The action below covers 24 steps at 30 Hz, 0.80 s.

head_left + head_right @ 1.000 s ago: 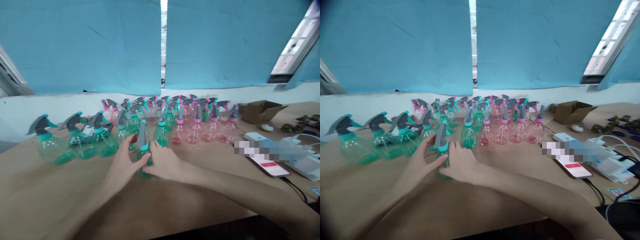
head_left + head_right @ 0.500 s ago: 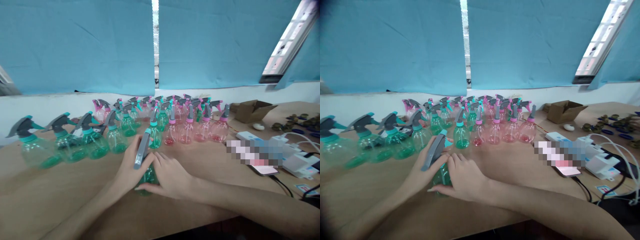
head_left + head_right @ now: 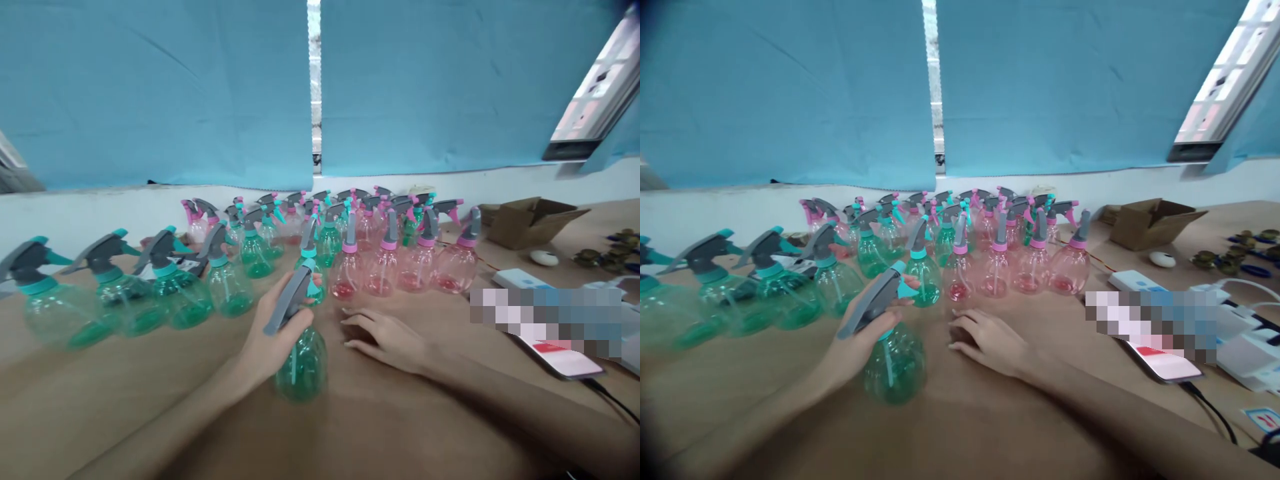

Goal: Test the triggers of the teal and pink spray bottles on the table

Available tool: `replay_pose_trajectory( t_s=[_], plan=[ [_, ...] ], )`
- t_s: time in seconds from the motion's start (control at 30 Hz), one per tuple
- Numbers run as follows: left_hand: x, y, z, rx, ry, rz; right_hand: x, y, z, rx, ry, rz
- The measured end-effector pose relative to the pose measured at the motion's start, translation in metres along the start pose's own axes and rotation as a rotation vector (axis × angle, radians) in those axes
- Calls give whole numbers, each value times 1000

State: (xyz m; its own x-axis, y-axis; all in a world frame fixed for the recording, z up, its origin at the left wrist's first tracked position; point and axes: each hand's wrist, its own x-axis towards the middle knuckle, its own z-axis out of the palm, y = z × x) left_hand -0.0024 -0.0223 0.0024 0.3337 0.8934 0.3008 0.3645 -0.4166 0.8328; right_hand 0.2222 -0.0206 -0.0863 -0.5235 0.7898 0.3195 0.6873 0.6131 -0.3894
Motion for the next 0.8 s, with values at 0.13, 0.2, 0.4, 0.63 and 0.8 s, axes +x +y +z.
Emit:
replay_pose_trajectory(
  t_s=[0.13,0.2,0.4,0.63,0.8],
  plan=[
    [12,2,6,-14,-4,43,7,11,8,15,24,-57],
    [17,2,9,1,-4,47,12,12,9,8,38,-72],
    [25,1,11,6,-19,21,17,12,12,-43,48,-122],
    [26,1,11,17,-12,-15,15,14,10,13,39,-83],
    [26,1,12,15,-36,-6,12,16,10,62,22,-78]
  ],
)
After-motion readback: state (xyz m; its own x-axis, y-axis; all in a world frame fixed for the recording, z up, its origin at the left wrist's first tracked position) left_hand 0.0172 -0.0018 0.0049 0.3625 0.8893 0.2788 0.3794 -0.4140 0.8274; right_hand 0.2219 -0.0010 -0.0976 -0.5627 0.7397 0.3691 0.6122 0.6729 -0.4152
